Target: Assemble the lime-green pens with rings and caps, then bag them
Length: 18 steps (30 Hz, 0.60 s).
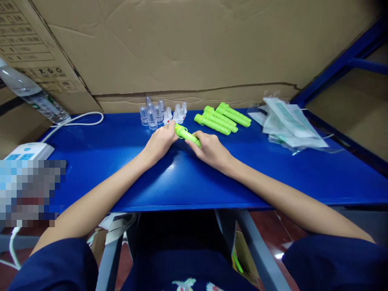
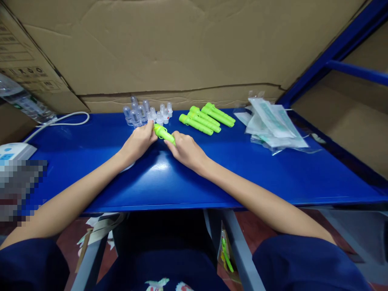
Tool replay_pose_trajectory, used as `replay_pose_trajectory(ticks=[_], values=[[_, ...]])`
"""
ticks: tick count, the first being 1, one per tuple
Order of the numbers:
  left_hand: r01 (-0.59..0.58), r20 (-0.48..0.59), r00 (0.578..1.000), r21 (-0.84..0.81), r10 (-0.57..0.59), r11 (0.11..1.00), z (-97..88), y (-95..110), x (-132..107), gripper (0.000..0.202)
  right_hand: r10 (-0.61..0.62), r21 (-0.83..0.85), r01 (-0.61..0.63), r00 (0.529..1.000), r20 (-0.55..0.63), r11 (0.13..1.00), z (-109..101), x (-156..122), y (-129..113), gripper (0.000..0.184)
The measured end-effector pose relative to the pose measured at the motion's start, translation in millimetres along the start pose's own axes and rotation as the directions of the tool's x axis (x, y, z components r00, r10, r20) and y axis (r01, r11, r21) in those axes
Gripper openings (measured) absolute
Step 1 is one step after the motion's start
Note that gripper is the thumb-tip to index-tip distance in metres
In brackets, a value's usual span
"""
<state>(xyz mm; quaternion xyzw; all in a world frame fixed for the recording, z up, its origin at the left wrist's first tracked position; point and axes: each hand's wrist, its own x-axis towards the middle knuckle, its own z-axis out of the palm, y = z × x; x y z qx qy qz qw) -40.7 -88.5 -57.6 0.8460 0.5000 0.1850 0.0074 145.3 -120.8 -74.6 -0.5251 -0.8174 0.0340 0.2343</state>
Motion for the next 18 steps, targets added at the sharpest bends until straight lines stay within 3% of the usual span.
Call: replay_pose_trajectory(ticks=[4,7,9,11,13,18], values=[[0.053,-0.084,0.994,-0.136,-0.065,0.989,-6.8,-38.1,4.9,0.003,-0.082,0.066,0.083,0.997,-0.015,0.994,-5.1,-5.0,5.7,0.02],[0.136,-0.24,0.954,-0.18,-0.178,0.974,-24.3,-72.1,3.1,0.007,-0.194,0.153,0.194,0.981,-0.013,0.969,-16.1,-7.2,17.8,0.026],[0.075,-0.317,0.937,-0.23,-0.147,0.97,-33.8,-81.8,0.5,0.009,-0.198,0.149,0.218,0.97,-0.141,0.964,-25.2,-3.1,32.6,0.033],[0.001,-0.248,0.965,-0.319,-0.085,0.948,-36.3,-78.9,-1.6,0.01,-0.102,0.105,0.144,0.938,-0.332,0.984,-32.8,4.9,52.8,0.038],[-0.024,-0.157,0.986,-0.494,-0.062,0.869,-32.3,-69.4,-2.4,0.014,0.045,0.108,0.003,0.899,-0.436,0.994,-37.4,13.2,76.7,0.041],[-0.001,-0.04,0.998,-0.799,-0.052,0.601,-20.5,-57.1,-1.3,0.023,0.219,0.086,-0.203,0.852,-0.475,0.975,-40.0,22.1,127.4,0.048]])
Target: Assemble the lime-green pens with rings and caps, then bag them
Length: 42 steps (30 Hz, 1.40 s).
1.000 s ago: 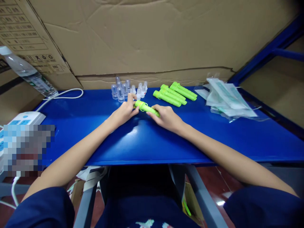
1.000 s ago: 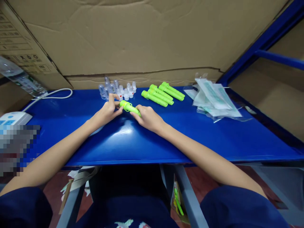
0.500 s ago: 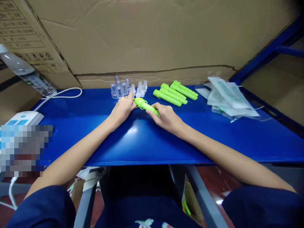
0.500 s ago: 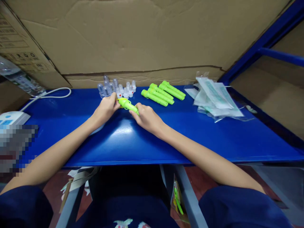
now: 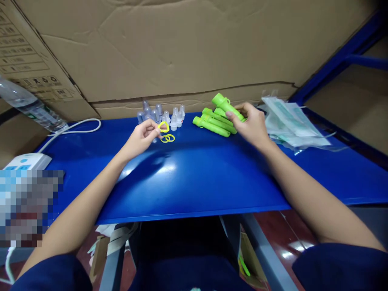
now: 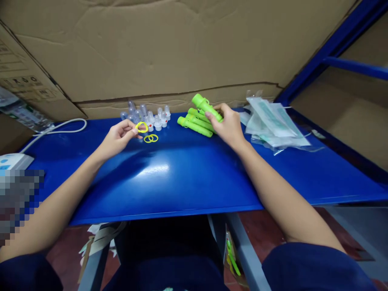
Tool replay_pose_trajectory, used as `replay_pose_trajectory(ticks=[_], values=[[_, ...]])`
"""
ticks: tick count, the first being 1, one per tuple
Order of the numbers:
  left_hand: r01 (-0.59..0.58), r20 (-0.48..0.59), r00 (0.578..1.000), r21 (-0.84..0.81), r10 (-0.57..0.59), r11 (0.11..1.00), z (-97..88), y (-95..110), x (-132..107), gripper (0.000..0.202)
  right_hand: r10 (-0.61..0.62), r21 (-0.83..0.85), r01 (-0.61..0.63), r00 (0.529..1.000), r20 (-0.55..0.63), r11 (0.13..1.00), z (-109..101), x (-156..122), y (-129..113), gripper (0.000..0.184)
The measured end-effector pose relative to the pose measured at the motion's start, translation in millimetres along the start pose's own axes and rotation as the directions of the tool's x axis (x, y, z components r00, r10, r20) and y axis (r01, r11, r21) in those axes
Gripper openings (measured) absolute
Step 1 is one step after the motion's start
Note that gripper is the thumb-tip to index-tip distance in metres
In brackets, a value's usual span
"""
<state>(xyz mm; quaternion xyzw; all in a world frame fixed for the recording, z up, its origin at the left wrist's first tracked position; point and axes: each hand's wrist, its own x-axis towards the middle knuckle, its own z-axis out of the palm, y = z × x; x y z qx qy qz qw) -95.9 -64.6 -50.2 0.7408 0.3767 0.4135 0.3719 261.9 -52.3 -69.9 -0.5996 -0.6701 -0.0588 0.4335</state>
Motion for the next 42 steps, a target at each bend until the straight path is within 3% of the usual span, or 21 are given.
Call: replay_pose_trajectory(ticks=[5,9,15,18,21,24,25,28,29,31,34,42], values=[[0.034,0.036,0.999,-0.093,-0.03,0.995,0.0,0.4,-1.2,0.016,0.135,-0.186,-0.119,0.988,0.078,0.975,-5.1,6.5,14.5,0.045],[0.064,0.053,0.997,-0.129,-0.058,0.99,5.6,6.5,-4.2,0.014,0.176,-0.246,-0.147,0.979,0.099,0.958,-9.6,10.8,25.0,0.044],[0.099,-0.023,0.995,-0.104,-0.101,0.99,9.0,-5.5,-3.8,0.015,0.276,-0.4,-0.211,0.955,0.112,0.892,-21.5,30.5,51.6,0.049],[0.108,-0.111,0.988,0.038,-0.103,0.993,2.7,-11.3,0.5,0.017,0.351,-0.497,-0.217,0.916,0.194,0.84,-22.4,43.9,61.3,0.058],[0.015,-0.141,0.989,0.369,0.04,0.929,3.2,7.4,-5.6,0.011,0.422,-0.554,-0.229,0.871,0.25,0.801,-13.4,51.2,67.8,0.059],[-0.192,0.103,0.981,0.556,0.162,0.809,34.3,48.1,-35.3,0.024,0.418,-0.558,-0.213,0.868,0.27,0.802,-2.4,49.8,71.3,0.056],[-0.302,0.196,0.953,0.568,0.231,0.766,52.7,61.1,-49.5,0.031,0.407,-0.563,-0.197,0.872,0.274,0.802,-0.6,48.0,71.6,0.055],[-0.588,0.517,0.792,0.503,0.325,0.634,115.3,81.6,-89.5,0.061,0.316,-0.573,-0.123,0.915,0.251,0.811,-4.5,41.5,69.6,0.051],[-0.597,0.538,0.785,0.523,0.308,0.608,133.0,81.4,-97.9,0.065,0.266,-0.565,-0.089,0.934,0.238,0.821,-8.2,39.5,68.0,0.05],[-0.546,0.522,0.821,0.599,0.232,0.586,156.5,74.6,-104.6,0.068,0.168,-0.538,-0.029,0.963,0.211,0.842,-16.4,36.4,63.4,0.049],[-0.528,0.53,0.828,0.626,0.184,0.574,162.6,63.7,-95.6,0.069,0.082,-0.504,0.029,0.977,0.195,0.863,-22.7,34.3,54.5,0.048],[-0.448,0.463,0.883,0.774,0.083,0.447,144.9,45.5,-47.9,0.052,0.046,-0.451,0.095,0.955,0.292,0.887,-7.7,32.5,31.6,0.044]])
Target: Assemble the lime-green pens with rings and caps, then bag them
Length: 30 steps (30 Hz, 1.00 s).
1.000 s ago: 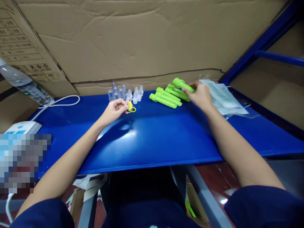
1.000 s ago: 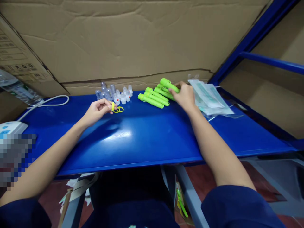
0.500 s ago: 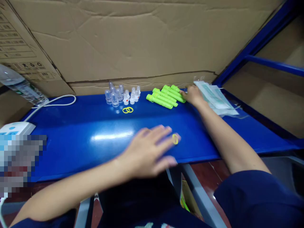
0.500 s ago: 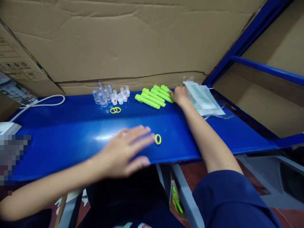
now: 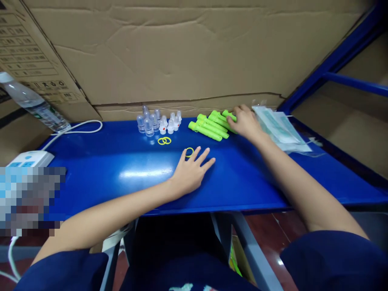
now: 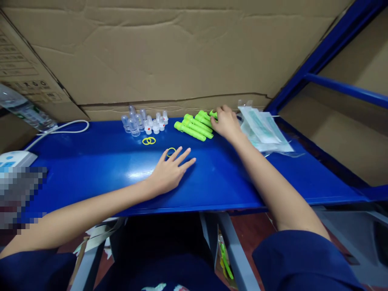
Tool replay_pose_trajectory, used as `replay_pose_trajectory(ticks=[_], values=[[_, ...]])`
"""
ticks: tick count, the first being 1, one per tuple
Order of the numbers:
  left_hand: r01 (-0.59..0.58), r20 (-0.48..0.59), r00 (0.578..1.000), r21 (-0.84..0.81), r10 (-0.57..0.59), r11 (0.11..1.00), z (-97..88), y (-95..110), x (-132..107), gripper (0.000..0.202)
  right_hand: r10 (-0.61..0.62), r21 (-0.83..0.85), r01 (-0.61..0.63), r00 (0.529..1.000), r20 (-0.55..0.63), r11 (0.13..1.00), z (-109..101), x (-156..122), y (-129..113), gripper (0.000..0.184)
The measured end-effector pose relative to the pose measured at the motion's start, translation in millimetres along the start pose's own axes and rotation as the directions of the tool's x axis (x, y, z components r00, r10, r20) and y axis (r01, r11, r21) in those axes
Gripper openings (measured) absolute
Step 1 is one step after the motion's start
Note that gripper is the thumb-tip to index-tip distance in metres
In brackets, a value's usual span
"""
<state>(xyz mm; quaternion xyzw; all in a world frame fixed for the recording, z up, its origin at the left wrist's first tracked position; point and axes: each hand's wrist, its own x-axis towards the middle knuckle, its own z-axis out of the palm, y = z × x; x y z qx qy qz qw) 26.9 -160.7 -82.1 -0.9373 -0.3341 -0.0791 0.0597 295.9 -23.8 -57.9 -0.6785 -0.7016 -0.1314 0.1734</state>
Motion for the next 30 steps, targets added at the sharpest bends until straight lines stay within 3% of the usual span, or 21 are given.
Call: replay_pose_trajectory(ticks=[4,7,12,18,21,24,27,30], values=[[0.062,0.013,0.998,0.01,-0.062,0.998,9.8,-26.7,8.6,0.046,-0.035,0.029,0.035,0.999,-0.016,0.999,-5.0,-2.6,-5.3,0.043],[0.045,0.03,0.999,-0.005,-0.045,0.999,7.3,-46.9,10.6,0.037,-0.085,0.076,0.087,0.996,-0.026,0.993,-11.1,-4.1,-11.7,0.04],[0.062,-0.007,0.998,0.034,-0.061,0.998,-4.5,-85.1,10.5,0.024,-0.276,0.235,0.239,0.951,0.139,0.942,-14.7,-9.0,-41.0,0.031],[0.128,-0.016,0.992,0.087,-0.127,0.988,-2.1,-127.3,6.9,0.033,-0.246,-0.007,0.256,0.934,0.261,0.967,-10.0,-14.0,-84.0,0.032],[0.138,-0.144,0.982,0.103,-0.122,0.985,2.9,-133.6,2.1,0.032,-0.213,-0.073,0.247,0.927,0.307,0.966,-10.0,-15.4,-96.5,0.031],[0.166,-0.214,0.967,0.101,-0.142,0.981,3.2,-133.2,-5.1,0.03,-0.212,-0.053,0.236,0.936,0.282,0.97,-9.9,-20.7,-101.1,0.029],[0.207,-0.268,0.944,0.022,-0.194,0.978,-1.0,-131.8,-11.8,0.031,-0.272,0.024,0.272,0.94,0.206,0.962,-10.1,-30.7,-101.9,0.029],[0.221,-0.31,0.918,-0.118,-0.248,0.968,-3.0,-131.3,-14.8,0.037,-0.381,0.12,0.367,0.915,0.132,0.922,-10.9,-42.6,-106.2,0.033]])
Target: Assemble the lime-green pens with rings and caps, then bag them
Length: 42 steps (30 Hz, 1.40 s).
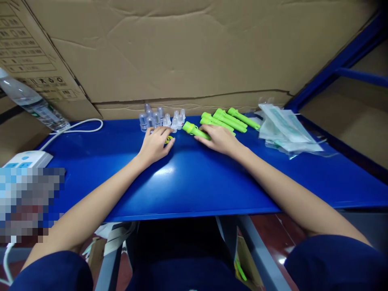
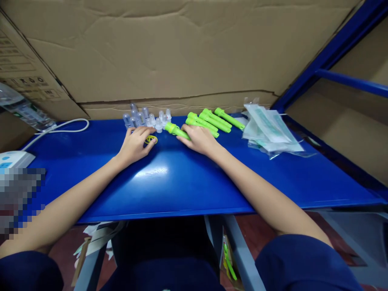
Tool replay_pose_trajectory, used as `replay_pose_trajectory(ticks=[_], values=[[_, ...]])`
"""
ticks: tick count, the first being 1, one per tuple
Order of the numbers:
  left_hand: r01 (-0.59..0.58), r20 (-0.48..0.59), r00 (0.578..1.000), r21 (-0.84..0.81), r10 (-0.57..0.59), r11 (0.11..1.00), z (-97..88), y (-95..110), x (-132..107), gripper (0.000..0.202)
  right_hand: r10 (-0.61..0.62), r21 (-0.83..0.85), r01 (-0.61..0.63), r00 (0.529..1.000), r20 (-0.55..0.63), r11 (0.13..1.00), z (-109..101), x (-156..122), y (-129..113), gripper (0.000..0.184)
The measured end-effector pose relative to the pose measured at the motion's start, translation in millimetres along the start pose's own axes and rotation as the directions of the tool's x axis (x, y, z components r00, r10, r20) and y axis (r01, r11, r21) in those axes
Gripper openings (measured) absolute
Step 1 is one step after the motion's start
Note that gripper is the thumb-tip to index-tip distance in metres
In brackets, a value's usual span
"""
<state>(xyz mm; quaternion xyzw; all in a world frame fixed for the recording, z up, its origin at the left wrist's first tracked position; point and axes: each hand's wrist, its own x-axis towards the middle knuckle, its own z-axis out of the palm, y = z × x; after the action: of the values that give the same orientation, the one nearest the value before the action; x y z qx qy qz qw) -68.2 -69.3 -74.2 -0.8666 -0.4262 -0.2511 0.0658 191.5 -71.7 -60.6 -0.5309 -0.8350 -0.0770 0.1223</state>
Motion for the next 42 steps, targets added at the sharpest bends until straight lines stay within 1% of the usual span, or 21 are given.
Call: replay_pose_trajectory(ticks=[1,3,4,5,8,10,15,20,27,31,34,38,40,42], values=[[0.006,-0.019,1.0,-0.055,-0.007,0.998,0.7,-0.3,-0.2,0.045,-0.047,0.022,0.048,0.999,-0.013,0.999,0.6,-2.5,-4.0,0.034],[-0.024,-0.056,0.998,-0.185,0.014,0.983,4.3,-1.5,0.1,0.066,-0.14,0.048,0.142,0.99,-0.028,0.989,1.8,-5.9,-12.8,0.033],[-0.06,-0.073,0.996,-0.248,0.043,0.967,6.8,-2.3,0.5,0.073,-0.179,0.051,0.18,0.983,-0.034,0.982,2.4,-7.0,-16.8,0.032],[-0.108,-0.088,0.993,-0.302,0.085,0.947,9.3,-3.2,0.9,0.074,-0.208,0.051,0.21,0.977,-0.04,0.976,2.9,-7.6,-20.0,0.031],[-0.23,-0.106,0.973,-0.371,0.205,0.9,14.4,-5.2,2.4,0.056,-0.257,0.067,0.261,0.964,-0.061,0.963,3.5,-8.1,-23.5,0.031],[-0.252,-0.09,0.968,-0.369,0.236,0.894,13.8,-5.0,3.0,0.047,-0.288,0.106,0.295,0.955,-0.075,0.95,3.4,-7.7,-21.1,0.033],[-0.235,-0.007,0.969,-0.341,0.247,0.91,2.4,-1.1,2.2,0.046,-0.342,0.175,0.356,0.934,-0.106,0.918,4.8,-5.9,-13.8,0.034],[-0.253,0.026,0.961,-0.313,0.275,0.915,-6.9,1.4,1.0,0.045,-0.36,0.208,0.382,0.923,-0.134,0.901,8.1,-4.9,-12.2,0.035],[-0.233,0.06,0.963,-0.293,0.261,0.927,-9.6,3.8,1.0,0.044,-0.382,0.208,0.408,0.911,-0.157,0.889,10.8,-3.8,-9.7,0.035],[-0.201,0.076,0.968,-0.334,0.239,0.921,-6.7,2.0,1.3,0.043,-0.382,0.202,0.412,0.908,-0.173,0.888,10.1,-2.8,-8.0,0.037],[-0.168,0.021,0.981,-0.401,0.192,0.901,-0.8,-0.1,0.6,0.045,-0.362,0.198,0.398,0.912,-0.195,0.896,9.3,-3.6,-7.2,0.038],[-0.164,-0.139,0.985,-0.523,0.106,0.837,4.6,1.9,-1.4,0.049,-0.327,0.203,0.372,0.918,-0.223,0.906,10.2,-6.3,-9.8,0.038],[-0.173,-0.203,0.977,-0.584,0.063,0.793,3.8,4.0,-1.6,0.044,-0.357,0.164,0.403,0.9,-0.249,0.9,10.9,-6.8,-12.5,0.04],[-0.194,-0.252,0.967,-0.599,0.047,0.777,1.6,5.3,-1.0,0.041,-0.393,0.106,0.435,0.877,-0.276,0.894,11.1,-6.5,-15.3,0.042]])
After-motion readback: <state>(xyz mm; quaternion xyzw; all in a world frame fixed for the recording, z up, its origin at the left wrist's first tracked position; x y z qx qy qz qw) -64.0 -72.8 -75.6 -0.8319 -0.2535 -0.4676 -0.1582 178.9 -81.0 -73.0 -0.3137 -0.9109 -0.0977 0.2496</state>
